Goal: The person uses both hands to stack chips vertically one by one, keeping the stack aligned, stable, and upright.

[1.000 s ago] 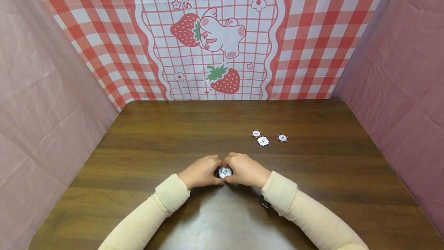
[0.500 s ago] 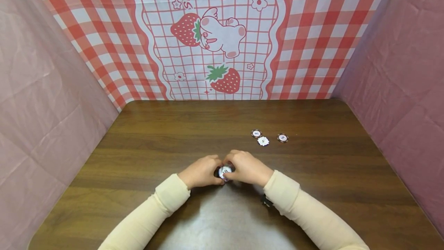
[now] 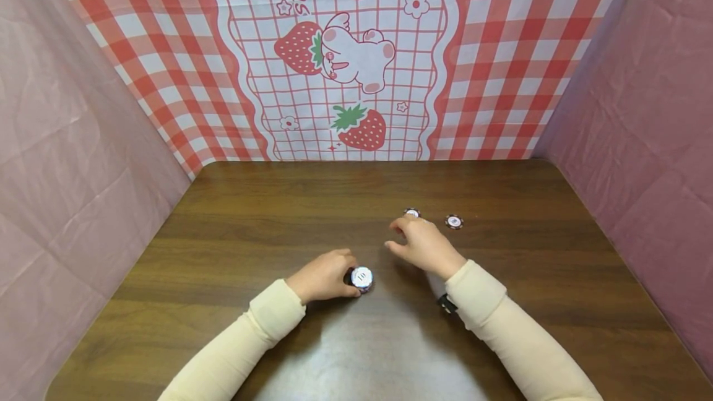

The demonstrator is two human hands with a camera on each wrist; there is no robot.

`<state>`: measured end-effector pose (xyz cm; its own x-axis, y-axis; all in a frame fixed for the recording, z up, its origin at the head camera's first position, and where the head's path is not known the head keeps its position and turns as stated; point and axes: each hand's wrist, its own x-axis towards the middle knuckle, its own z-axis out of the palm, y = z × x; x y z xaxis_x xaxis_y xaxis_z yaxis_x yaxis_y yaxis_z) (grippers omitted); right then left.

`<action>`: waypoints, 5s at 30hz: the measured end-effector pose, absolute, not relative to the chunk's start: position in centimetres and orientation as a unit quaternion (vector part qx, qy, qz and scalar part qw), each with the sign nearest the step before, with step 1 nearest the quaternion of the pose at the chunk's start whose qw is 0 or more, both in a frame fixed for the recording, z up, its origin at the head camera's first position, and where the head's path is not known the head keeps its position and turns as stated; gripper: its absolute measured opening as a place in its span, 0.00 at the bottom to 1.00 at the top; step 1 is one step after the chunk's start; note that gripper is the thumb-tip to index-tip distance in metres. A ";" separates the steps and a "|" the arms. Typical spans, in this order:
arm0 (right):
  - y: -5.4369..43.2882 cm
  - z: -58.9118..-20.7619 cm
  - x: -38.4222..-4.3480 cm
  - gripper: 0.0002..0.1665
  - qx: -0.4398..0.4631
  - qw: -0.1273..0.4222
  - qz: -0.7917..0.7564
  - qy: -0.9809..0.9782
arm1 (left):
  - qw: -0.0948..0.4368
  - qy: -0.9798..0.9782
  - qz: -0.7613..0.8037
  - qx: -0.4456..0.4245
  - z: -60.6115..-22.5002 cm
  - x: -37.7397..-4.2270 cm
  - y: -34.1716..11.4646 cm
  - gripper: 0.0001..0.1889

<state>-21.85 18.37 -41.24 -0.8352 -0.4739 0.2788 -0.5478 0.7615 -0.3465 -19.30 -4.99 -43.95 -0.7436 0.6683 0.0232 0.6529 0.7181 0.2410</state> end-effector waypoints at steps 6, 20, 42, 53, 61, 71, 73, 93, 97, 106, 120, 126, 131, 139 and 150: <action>20.8 -40.8 -22.9 0.20 0.232 0.102 0.213 -0.944 | 0.037 0.928 0.116 0.353 -43.8 -19.2 -5.0 0.16; 26.2 -41.5 -25.2 0.27 0.152 0.076 0.173 -0.970 | 0.036 0.929 0.117 0.349 -44.0 -19.3 -5.0 0.16; 29.0 -42.8 -27.6 0.14 0.127 -0.004 0.120 -0.985 | 0.036 0.929 0.110 0.353 -44.0 -19.3 -4.9 0.15; 28.8 -42.9 -27.7 0.09 0.133 0.007 0.101 -0.986 | 0.038 0.929 0.111 0.350 -43.9 -19.3 -4.9 0.15; 29.0 -43.1 -28.2 0.09 0.135 -0.008 0.101 -0.986 | 0.038 0.930 0.112 0.349 -44.1 -19.4 -4.9 0.15; 29.2 -42.9 -28.5 0.09 0.129 -0.036 0.144 -0.981 | 0.040 0.930 0.109 0.349 -43.8 -19.3 -4.9 0.15; 29.3 -42.9 -28.5 0.10 0.124 -0.040 0.145 -0.981 | 0.040 0.930 0.109 0.349 -43.8 -19.3 -4.9 0.15; 28.0 -41.5 -27.5 0.20 0.116 -0.027 0.167 -0.979 | 0.040 0.929 0.111 0.350 -44.0 -19.4 -4.9 0.15; 27.1 -41.1 -26.9 0.18 0.136 -0.016 0.174 -0.975 | 0.040 0.930 0.111 0.349 -44.0 -19.4 -4.9 0.15; 24.5 -40.1 -25.3 0.12 0.183 0.001 0.183 -0.966 | 0.039 0.928 0.112 0.353 -44.0 -19.4 -4.9 0.14; 19.8 -39.2 -22.0 0.13 0.274 0.053 0.173 -0.944 | 0.037 0.928 0.113 0.354 -44.0 -19.3 -5.0 0.14; 18.3 -39.2 -21.0 0.13 0.310 0.055 0.167 -0.934 | 0.038 0.928 0.116 0.353 -43.9 -19.3 -5.0 0.14; 17.2 -39.3 -20.5 0.13 0.352 0.067 0.166 -0.919 | 0.036 0.928 0.116 0.353 -43.9 -19.3 -5.0 0.14; 16.0 -39.9 -19.8 0.14 0.385 0.061 0.174 -0.904 | 0.033 0.928 0.109 0.355 -43.9 -19.3 -5.0 0.14; 14.8 -40.7 -19.4 0.14 0.403 0.035 0.182 -0.896 | 0.033 0.932 0.108 0.346 -43.9 -19.3 -4.9 0.16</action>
